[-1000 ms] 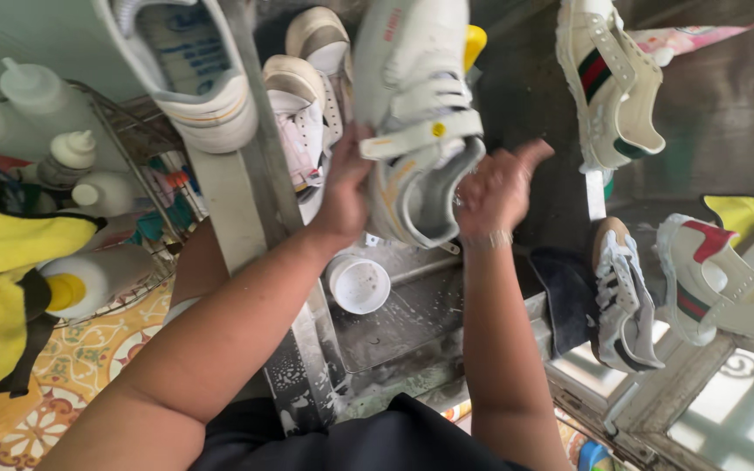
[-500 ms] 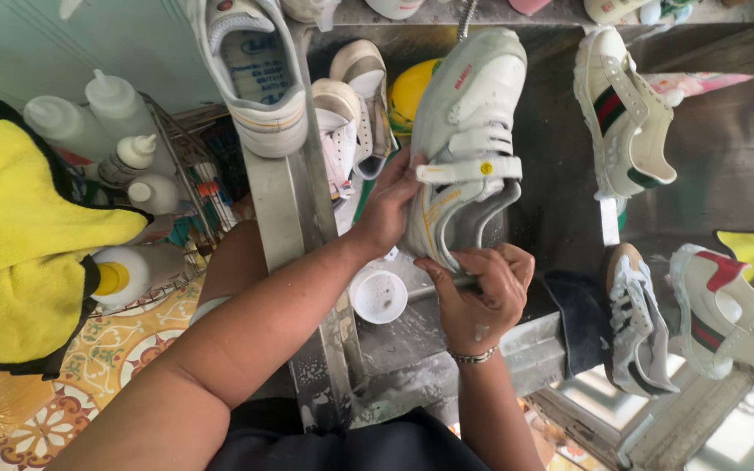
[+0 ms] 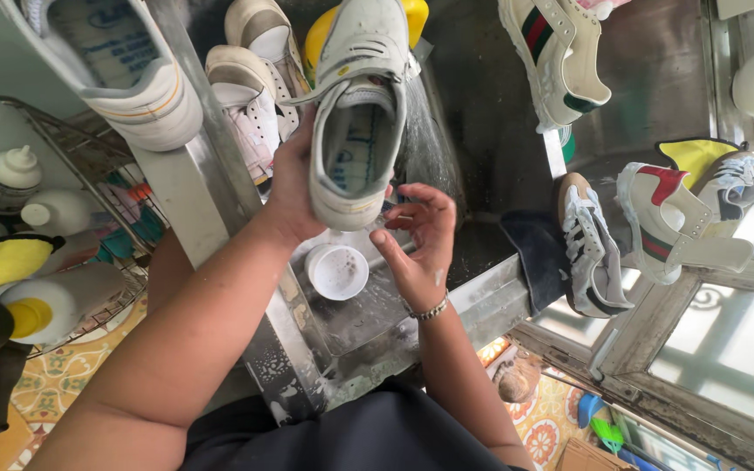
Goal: The person scrubs a white sneaker with a brush and a small paintbrush, then rinses it under running water. They repeat the process on a second sneaker, scrubbing the upper, sole, and interior before rinsing again.
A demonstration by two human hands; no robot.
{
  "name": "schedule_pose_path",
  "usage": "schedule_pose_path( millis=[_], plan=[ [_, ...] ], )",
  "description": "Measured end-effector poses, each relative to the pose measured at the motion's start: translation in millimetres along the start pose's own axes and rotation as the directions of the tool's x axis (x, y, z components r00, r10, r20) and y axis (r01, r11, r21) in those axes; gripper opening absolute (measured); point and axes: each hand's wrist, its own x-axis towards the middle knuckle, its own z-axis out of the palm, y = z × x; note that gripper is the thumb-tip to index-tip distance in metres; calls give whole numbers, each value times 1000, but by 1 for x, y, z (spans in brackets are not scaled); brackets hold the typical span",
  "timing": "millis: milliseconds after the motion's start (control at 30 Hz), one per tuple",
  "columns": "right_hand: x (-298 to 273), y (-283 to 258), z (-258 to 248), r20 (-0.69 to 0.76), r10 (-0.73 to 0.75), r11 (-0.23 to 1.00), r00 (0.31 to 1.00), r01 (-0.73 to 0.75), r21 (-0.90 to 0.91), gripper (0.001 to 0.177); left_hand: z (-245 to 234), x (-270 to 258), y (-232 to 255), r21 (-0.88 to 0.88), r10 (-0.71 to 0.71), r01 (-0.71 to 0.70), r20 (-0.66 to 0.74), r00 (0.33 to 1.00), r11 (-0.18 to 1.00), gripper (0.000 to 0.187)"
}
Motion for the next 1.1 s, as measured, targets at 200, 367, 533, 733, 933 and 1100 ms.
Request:
schedule_pose_path(
  millis=[200, 367, 533, 733, 933, 1100],
  plan=[
    [13, 38, -16, -6, 210, 903, 978, -196, -383, 27, 3, -2, 4, 51, 0, -6, 115, 993, 999, 61],
    [36, 59, -56, -6, 377, 624, 926, -258, -738, 24, -26, 2, 4, 54, 149, -140, -250, 957, 989, 57],
    [56, 118, -101, 134, 402, 533, 906, -113, -838, 26, -33, 5, 4, 136, 207, -187, -147, 967, 973, 56],
    [103, 172, -97, -18, 561, 786, 828, -539, -302, 29, -27, 5, 9, 207, 242, -221, -82, 967, 953, 52],
    [143, 226, -83, -40, 633, 735, 773, -584, 346, 37, -37, 7, 3, 258, 256, -214, -143, 956, 942, 47],
    [127, 239, -42, 214, 689, 220, 692, 81, -972, 38, -45, 7, 0, 304, 244, -185, -169, 955, 934, 47]
  ],
)
